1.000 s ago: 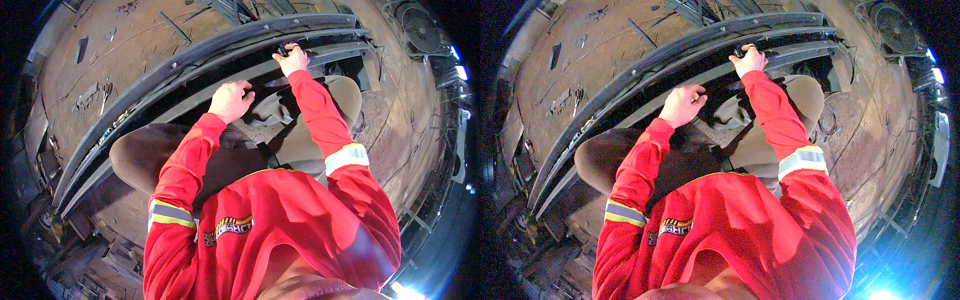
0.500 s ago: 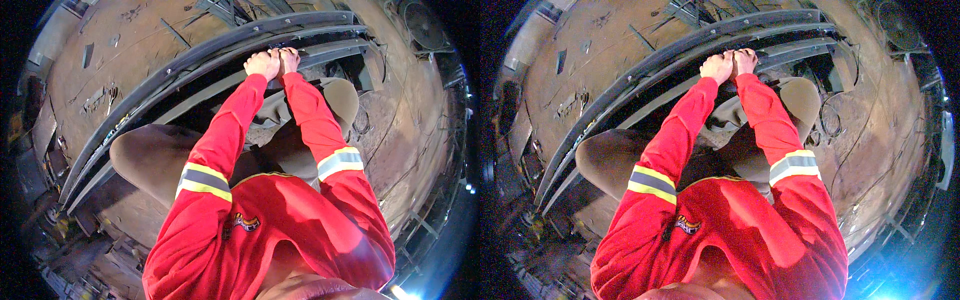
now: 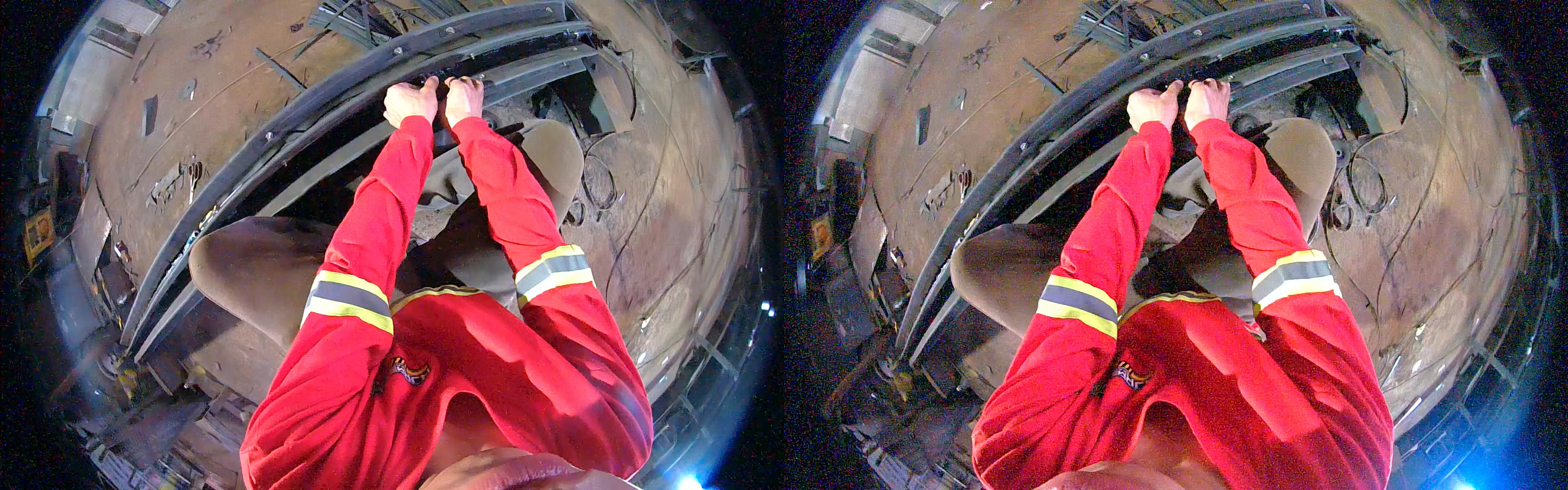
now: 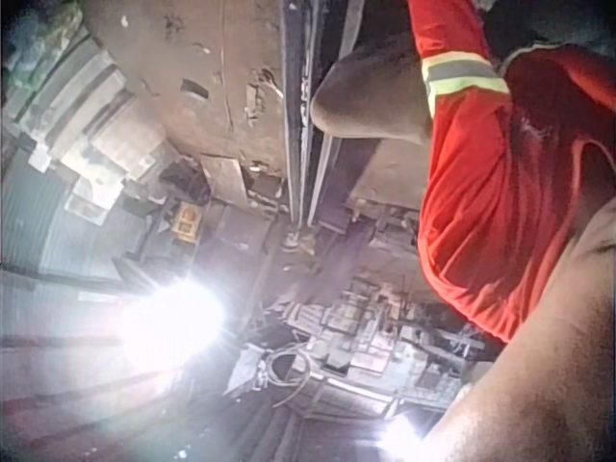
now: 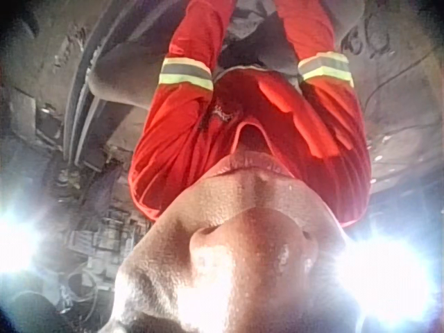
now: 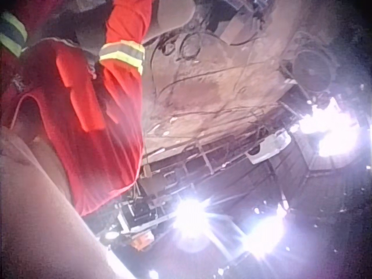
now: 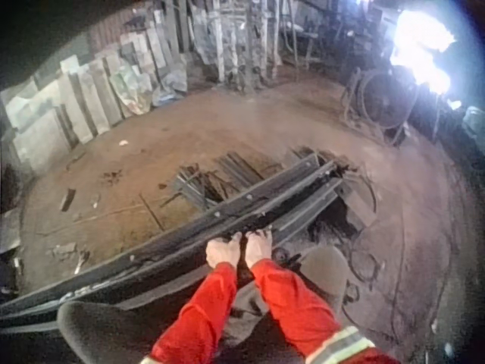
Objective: The person sits on the floor and assembles a metal frame by hand. They insert small metal fasteners into the frame's slots and then use a screwdriver to tighten them. The person repeatedly reaches for fasteners and secures them along the length of the frame.
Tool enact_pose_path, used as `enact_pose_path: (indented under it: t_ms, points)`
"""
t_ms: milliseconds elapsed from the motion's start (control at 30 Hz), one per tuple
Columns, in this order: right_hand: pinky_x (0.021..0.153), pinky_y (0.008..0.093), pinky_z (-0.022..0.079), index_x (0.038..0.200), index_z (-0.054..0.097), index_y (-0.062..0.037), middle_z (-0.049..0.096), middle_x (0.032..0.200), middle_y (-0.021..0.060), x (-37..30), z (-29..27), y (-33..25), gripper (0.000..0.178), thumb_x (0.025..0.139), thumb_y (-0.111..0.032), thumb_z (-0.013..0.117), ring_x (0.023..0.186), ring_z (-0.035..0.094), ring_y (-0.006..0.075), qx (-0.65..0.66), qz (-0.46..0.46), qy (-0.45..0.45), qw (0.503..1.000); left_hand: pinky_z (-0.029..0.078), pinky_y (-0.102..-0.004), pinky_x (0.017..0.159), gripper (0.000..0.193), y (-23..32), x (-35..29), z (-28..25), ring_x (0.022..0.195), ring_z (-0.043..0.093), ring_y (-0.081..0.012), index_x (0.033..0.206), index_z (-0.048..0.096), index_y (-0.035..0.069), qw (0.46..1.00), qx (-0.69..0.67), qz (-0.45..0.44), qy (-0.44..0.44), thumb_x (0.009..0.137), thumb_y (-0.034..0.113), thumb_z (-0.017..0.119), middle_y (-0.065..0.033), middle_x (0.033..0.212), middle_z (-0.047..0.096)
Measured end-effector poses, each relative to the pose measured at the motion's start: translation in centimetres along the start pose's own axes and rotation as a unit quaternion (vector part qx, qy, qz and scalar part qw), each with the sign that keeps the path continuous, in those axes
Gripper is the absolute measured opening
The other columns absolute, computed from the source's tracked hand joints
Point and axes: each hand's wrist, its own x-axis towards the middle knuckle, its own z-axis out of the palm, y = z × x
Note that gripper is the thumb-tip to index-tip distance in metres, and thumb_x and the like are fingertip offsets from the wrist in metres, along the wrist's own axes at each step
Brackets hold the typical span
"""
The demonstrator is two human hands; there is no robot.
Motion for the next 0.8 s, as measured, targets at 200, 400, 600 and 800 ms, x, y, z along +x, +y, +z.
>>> enact_pose_path:
  t_ms: [200,400,600,800]
  points:
    - [0.098,0.0415,0.03,0.088,0.068,-0.0105,0.062,0.101,0.008,0.0,0.0,0.1,0.018,0.076,-0.011,0.054,0.104,0.05,0.0291,0.054,0.009,0.0,0.998,0.045,-0.0411,0.083,0.045,-0.7,0.3,0.4,0.084,0.064,-0.0331,0.076,0.069,0.003,0.997,0.059,0.034,-0.02,0.07,0.048,0.064,-0.0187,0.083,0.066]
    - [0.107,0.0495,0.016,0.088,0.067,-0.0127,0.057,0.107,-0.0021,-0.6,1.9,0.3,0.018,0.076,-0.013,0.053,0.116,0.038,0.0236,-0.01,-0.032,0.027,0.999,0.04,-0.0436,0.089,0.047,-2.1,2.0,1.5,0.091,0.061,-0.035,0.08,0.069,0.004,0.995,0.055,0.041,-0.077,0.074,0.048,0.054,-0.0198,0.091,0.065]
    - [0.102,0.0468,0.025,0.094,0.066,-0.0112,0.06,0.104,0.0067,-0.5,1.0,0.2,0.022,0.08,-0.016,0.05,0.111,0.044,0.0277,-0.028,-0.031,0.008,0.999,0.04,-0.0435,0.089,0.038,-1.2,0.8,0.4,0.084,0.063,-0.0315,0.072,0.069,0.005,0.998,-0.038,-0.015,-0.054,0.069,0.043,0.065,-0.0167,0.082,0.067]
    - [0.096,0.0423,0.033,0.091,0.067,-0.0101,0.062,0.099,0.009,0.2,0.5,0.5,0.02,0.078,-0.013,0.053,0.102,0.051,0.0297,0.068,-0.011,0.038,0.997,0.041,-0.0417,0.087,0.041,-0.6,0.4,0.1,0.088,0.063,-0.0321,0.079,0.069,0.004,0.998,0.033,0.011,-0.047,0.071,0.045,0.064,-0.0174,0.087,0.066]
